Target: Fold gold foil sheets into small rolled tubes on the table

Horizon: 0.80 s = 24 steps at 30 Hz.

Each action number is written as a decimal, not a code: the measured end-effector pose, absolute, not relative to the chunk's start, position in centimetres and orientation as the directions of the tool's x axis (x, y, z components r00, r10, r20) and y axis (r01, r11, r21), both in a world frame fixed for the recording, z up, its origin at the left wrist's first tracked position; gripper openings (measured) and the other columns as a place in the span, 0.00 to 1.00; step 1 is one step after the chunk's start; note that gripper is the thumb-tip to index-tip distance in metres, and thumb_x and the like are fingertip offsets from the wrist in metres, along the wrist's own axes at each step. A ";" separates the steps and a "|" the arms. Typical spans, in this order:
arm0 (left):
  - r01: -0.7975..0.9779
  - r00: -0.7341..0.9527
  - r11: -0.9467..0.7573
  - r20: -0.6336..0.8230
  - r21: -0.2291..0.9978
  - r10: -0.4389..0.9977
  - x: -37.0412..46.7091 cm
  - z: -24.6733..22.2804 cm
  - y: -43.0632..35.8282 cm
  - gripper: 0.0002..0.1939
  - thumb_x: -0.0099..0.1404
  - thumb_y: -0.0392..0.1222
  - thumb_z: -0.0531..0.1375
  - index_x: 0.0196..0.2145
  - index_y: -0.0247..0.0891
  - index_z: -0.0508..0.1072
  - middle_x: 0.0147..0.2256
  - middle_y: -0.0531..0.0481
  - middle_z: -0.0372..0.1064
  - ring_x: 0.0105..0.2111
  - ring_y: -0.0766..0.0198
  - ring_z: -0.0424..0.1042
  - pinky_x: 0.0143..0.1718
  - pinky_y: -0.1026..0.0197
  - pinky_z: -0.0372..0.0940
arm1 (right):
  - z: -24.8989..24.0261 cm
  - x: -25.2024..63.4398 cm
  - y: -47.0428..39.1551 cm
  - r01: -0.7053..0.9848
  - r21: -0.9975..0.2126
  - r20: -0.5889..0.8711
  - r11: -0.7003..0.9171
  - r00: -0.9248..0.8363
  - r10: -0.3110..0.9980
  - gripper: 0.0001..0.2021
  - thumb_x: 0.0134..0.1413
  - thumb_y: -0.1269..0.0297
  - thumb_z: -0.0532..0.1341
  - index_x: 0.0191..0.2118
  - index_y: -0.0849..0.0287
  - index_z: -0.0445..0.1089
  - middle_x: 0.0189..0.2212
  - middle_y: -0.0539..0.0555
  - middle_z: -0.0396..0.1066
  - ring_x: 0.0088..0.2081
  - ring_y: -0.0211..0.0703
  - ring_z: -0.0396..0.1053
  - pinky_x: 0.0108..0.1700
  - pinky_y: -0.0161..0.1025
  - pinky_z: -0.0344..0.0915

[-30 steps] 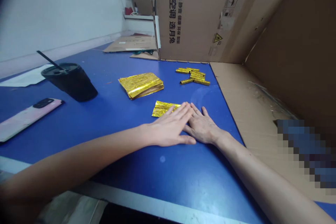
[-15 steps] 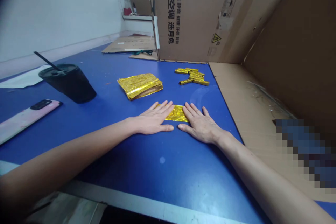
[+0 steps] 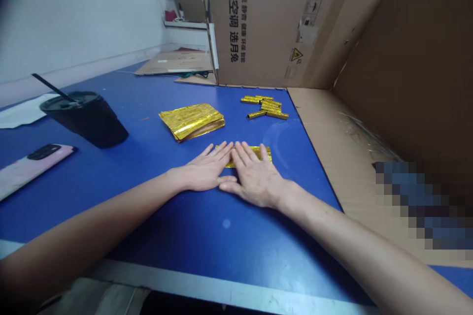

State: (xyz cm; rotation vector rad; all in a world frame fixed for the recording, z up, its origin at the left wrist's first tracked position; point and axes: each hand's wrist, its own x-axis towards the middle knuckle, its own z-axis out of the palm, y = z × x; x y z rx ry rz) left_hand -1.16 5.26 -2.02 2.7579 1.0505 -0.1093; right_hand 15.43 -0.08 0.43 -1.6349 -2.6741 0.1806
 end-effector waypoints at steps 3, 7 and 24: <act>0.641 0.764 -0.759 -0.181 0.111 0.619 -1.2 -1.9 5.3 0.40 0.60 0.61 0.42 0.61 0.35 0.33 0.61 0.40 0.23 0.60 0.50 0.25 0.57 0.44 0.32 | 0.1 13.2 0.3 0.823 -0.206 -0.064 0.530 -0.552 0.832 0.44 0.50 0.38 0.41 0.62 0.71 0.35 0.62 0.64 0.29 0.62 0.53 0.27 0.59 0.55 0.32; 0.636 0.764 -0.768 -0.204 0.077 0.612 -1.2 -1.9 5.3 0.39 0.61 0.58 0.43 0.61 0.33 0.33 0.61 0.39 0.22 0.60 0.50 0.25 0.57 0.44 0.32 | -1.2 12.8 0.9 0.805 -0.299 -0.021 0.512 -0.542 0.840 0.44 0.51 0.39 0.41 0.62 0.70 0.32 0.62 0.64 0.27 0.62 0.50 0.25 0.59 0.52 0.35; 0.674 0.736 -0.709 -0.108 0.207 0.668 -1.3 -2.1 5.2 0.47 0.56 0.69 0.38 0.61 0.31 0.35 0.62 0.41 0.25 0.61 0.53 0.27 0.58 0.47 0.29 | -1.8 21.5 0.7 0.909 -0.189 -0.014 0.372 -0.381 0.925 0.38 0.50 0.42 0.47 0.61 0.63 0.45 0.61 0.63 0.42 0.61 0.51 0.40 0.58 0.56 0.40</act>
